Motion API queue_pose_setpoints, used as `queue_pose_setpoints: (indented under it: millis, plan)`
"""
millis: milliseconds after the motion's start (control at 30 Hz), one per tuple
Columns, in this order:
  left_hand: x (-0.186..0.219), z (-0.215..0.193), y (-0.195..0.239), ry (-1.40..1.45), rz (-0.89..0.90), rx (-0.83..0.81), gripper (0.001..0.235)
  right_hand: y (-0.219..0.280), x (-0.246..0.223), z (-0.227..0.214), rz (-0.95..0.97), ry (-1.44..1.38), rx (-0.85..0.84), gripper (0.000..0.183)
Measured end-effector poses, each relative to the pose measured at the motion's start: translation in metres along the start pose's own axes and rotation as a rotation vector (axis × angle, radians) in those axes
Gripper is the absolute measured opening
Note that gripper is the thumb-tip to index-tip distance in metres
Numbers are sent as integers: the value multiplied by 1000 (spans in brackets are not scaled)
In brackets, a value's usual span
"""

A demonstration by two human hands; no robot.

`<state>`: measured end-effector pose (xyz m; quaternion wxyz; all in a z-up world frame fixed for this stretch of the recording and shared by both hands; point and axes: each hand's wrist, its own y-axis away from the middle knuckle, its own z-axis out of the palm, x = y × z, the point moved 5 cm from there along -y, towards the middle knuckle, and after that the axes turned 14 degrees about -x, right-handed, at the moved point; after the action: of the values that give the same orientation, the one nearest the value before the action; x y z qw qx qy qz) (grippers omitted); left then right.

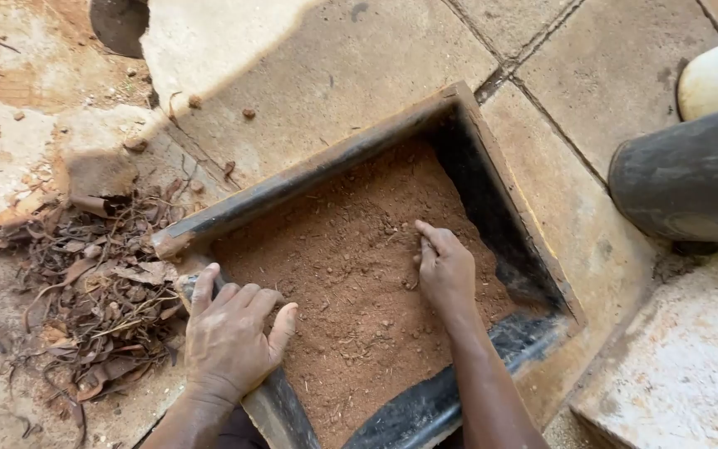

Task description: Sifting through soil by hand in a wooden frame to remove debris and leveling it with a wooden bar for casting preparation.

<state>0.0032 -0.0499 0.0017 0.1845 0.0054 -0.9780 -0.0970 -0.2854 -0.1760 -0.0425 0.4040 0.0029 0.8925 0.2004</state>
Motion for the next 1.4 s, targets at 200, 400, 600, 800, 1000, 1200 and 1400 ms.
queue_pose_setpoints:
  millis: [200,400,600,800,1000,1200,1400]
  plan:
    - [0,1,-2,1,1,-1,33,-32,-7,45,175,132,-132,39]
    - [2,-5,-3,36,14,21,32,-12,-31,39,-45,99,93,26]
    - [3,-4,-1,12,16,40,27,-33,-49,88,56,104,-183,51]
    - [5,-11,-1,62,39,67,23,-22,-49,66,33,58,-50,25]
    - [4,-8,-1,45,28,38,24,-59,-36,61,-101,125,103,28]
    - [6,-13,-2,58,32,60,20,-64,-68,75,137,-391,-106,44]
    - [2,-5,-3,57,30,21,21,-43,-24,77,236,-1189,-135,40]
